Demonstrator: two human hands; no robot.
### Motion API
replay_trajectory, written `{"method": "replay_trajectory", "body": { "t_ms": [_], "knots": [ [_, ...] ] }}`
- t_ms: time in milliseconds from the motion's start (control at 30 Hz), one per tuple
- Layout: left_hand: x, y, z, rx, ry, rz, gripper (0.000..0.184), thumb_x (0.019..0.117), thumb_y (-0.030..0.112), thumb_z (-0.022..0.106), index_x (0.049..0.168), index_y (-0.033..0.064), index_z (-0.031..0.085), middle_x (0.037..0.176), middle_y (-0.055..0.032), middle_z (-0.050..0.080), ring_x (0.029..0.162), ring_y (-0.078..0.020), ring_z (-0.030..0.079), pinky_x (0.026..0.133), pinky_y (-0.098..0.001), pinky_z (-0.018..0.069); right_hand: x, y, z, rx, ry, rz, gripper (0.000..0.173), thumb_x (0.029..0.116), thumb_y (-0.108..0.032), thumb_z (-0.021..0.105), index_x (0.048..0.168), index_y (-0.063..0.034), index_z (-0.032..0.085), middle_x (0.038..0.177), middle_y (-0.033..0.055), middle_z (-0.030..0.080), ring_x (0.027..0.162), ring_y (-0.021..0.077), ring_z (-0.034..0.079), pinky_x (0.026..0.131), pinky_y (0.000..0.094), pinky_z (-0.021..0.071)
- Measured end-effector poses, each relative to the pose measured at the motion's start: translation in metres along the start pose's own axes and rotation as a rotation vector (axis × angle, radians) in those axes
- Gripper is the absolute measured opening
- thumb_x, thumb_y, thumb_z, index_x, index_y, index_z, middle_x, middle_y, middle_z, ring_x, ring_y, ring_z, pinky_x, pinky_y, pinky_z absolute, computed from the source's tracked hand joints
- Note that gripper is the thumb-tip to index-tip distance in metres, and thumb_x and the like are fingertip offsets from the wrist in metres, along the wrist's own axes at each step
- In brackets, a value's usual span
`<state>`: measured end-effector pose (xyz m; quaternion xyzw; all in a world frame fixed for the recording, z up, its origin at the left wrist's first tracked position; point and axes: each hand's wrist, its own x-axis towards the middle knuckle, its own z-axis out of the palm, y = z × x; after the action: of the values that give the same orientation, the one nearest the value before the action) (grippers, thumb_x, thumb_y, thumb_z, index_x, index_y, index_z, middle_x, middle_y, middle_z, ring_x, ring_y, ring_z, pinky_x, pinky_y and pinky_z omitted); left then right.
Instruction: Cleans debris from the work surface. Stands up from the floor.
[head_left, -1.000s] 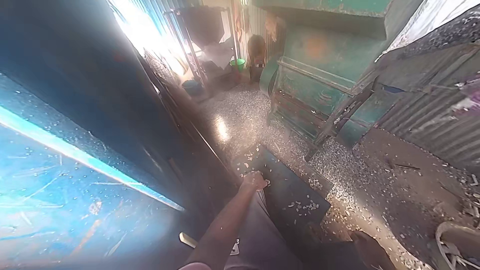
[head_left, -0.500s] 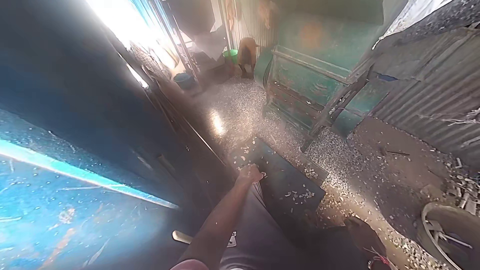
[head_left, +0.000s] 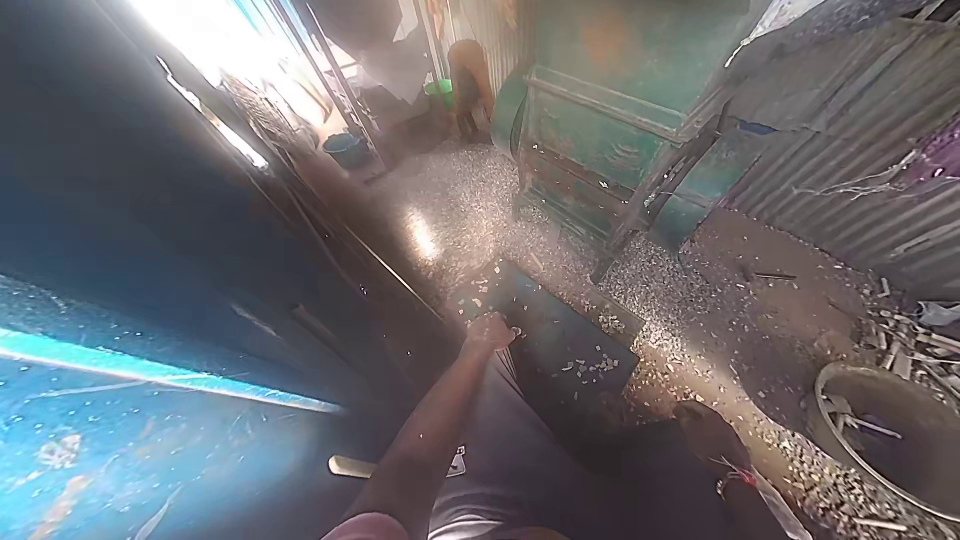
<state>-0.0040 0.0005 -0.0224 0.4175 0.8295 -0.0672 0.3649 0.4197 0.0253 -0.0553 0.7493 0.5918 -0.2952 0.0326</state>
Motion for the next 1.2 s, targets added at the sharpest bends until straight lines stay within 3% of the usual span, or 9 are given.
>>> {"method": "replay_trajectory", "body": {
  "t_ms": [1100, 1200],
  "knots": [
    [0.0028, -0.0006, 0.0013, 0.031, 0.000, -0.001, 0.059, 0.0957, 0.061, 0.054, 0.137, 0.0200, 0.064, 0.141, -0.0119, 0.062, 0.135, -0.0321, 0.056, 0.109, -0.0601, 0.0448, 0.0048, 0.0008, -0.0013, -0.018, -0.037, 0.019, 0.031, 0.1022, -0.043, 0.060, 0.120, -0.0220, 0.075, 0.116, 0.0100, 0.075, 0.113, 0.0329, 0.068, 0.095, 0.0632, 0.0481],
    [-0.0026, 0.0021, -0.0016, 0.030, -0.001, -0.004, 0.059, 0.0965, 0.060, 0.055, 0.136, 0.0170, 0.064, 0.141, -0.0140, 0.062, 0.134, -0.0330, 0.056, 0.108, -0.0605, 0.0447, -0.0001, -0.0018, -0.0030, 0.003, -0.022, 0.009, 0.028, 0.1022, -0.039, 0.061, 0.118, -0.0207, 0.076, 0.115, 0.0102, 0.076, 0.112, 0.0331, 0.069, 0.094, 0.0635, 0.0477]
  ]
}}
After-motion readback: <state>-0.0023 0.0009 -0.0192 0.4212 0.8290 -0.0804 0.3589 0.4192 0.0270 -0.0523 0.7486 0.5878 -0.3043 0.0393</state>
